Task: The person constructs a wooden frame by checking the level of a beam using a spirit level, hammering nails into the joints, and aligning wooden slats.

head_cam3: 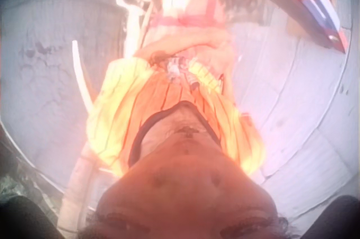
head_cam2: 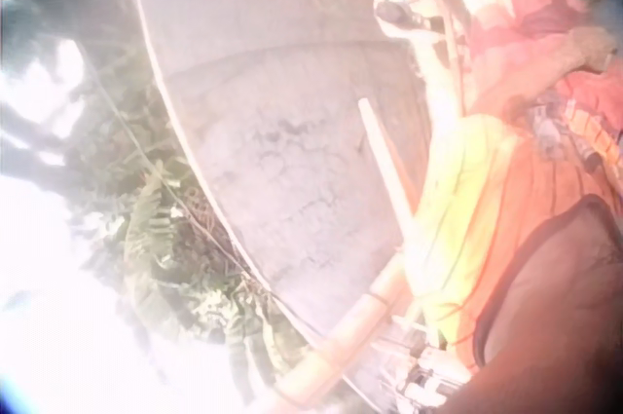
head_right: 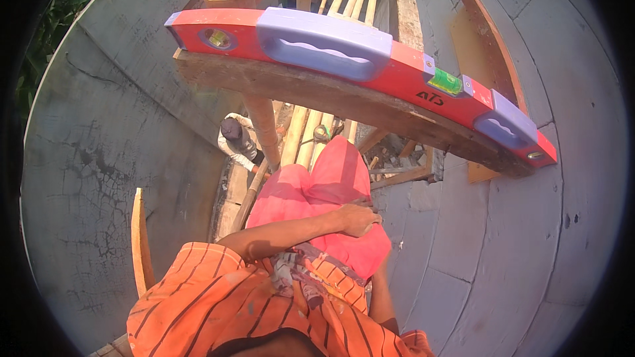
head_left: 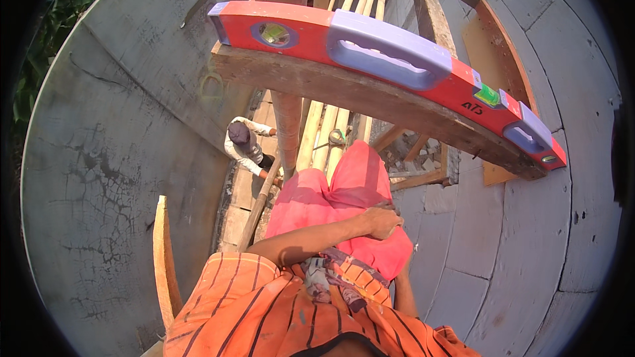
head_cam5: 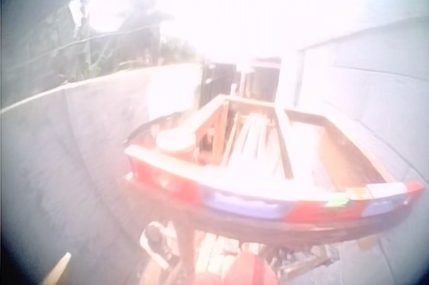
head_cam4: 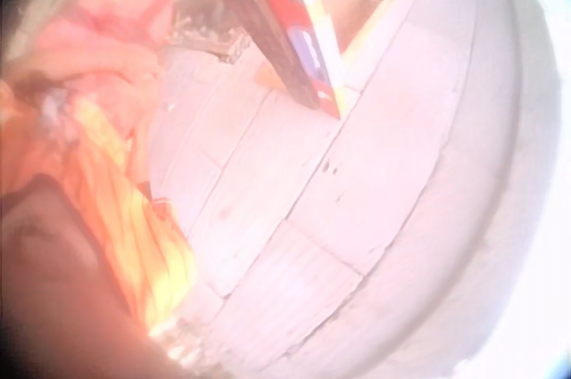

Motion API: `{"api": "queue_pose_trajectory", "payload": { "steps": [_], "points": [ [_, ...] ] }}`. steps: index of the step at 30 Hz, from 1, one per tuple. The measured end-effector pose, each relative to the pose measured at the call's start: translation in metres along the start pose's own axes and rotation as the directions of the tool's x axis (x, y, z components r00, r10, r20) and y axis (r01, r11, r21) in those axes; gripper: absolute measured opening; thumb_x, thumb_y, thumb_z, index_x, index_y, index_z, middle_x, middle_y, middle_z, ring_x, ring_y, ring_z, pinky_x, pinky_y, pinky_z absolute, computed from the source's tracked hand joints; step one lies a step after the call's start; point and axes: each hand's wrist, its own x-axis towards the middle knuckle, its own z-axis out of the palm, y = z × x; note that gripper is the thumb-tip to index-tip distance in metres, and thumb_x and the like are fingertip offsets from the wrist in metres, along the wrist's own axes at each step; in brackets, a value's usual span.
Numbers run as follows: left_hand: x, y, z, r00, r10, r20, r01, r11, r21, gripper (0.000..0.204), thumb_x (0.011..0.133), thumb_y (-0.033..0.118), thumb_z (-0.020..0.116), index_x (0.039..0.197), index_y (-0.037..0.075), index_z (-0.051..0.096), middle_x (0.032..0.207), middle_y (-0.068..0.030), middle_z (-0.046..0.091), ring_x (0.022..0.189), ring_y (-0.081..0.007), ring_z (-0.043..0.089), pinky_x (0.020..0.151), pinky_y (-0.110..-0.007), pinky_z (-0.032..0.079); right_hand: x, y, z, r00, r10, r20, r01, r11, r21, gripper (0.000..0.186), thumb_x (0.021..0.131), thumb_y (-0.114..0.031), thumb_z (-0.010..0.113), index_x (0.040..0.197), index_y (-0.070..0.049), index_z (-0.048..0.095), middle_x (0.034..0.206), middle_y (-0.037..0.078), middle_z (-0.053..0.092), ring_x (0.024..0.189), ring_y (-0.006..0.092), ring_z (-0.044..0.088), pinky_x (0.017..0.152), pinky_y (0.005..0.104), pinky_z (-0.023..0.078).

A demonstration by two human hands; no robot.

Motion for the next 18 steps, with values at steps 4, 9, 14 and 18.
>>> {"api": "queue_pose_trajectory", "payload": {
  "steps": [4,9,14,18],
  "points": [
    [0.004,-0.013,0.006,0.997,-0.012,0.07,0.013,1.0,-0.017,0.026,0.082,0.012,0.055,0.105,0.01,0.067,0.101,-0.0127,0.068,0.103,-0.034,0.06,0.094,-0.047,0.042,-0.002,0.002,-0.001,1.0,0.001,-0.018,-0.001,0.999,-0.038,0.026,0.09,-0.015,0.061,0.107,0.004,0.063,0.099,0.006,0.067,0.086,0.0137,0.059,0.076,0.032,0.051],
    [0.0,-0.017,-0.001,0.997,0.069,0.031,-0.065,0.993,-0.101,0.022,0.08,0.014,0.063,0.1,0.008,0.07,0.098,-0.0152,0.069,0.098,-0.0339,0.063,0.087,-0.046,0.046,-0.003,0.008,-0.004,0.999,0.003,-0.038,-0.005,0.997,-0.072,0.025,0.09,-0.014,0.061,0.106,0.004,0.064,0.097,0.005,0.067,0.084,0.0132,0.059,0.075,0.0317,0.052],
    [0.004,-0.028,0.008,0.997,0.057,0.054,-0.049,0.989,-0.138,0.025,0.078,0.014,0.066,0.102,0.009,0.07,0.098,-0.0137,0.07,0.095,-0.0336,0.065,0.081,-0.044,0.05,0.0,0.01,-0.007,0.999,-0.01,-0.041,0.006,0.994,-0.107,0.023,0.09,-0.013,0.061,0.104,0.004,0.064,0.096,0.005,0.067,0.082,0.0127,0.06,0.074,0.0314,0.052],
    [0.005,-0.031,0.007,0.997,0.059,0.057,-0.048,0.984,-0.17,0.026,0.078,0.014,0.066,0.104,0.01,0.07,0.098,-0.0146,0.07,0.096,-0.0332,0.065,0.081,-0.043,0.051,0.001,0.015,-0.009,0.999,-0.029,-0.034,0.024,0.99,-0.137,0.022,0.089,-0.013,0.061,0.103,0.004,0.065,0.094,0.005,0.068,0.081,0.0122,0.06,0.073,0.0312,0.052]
  ]
}}
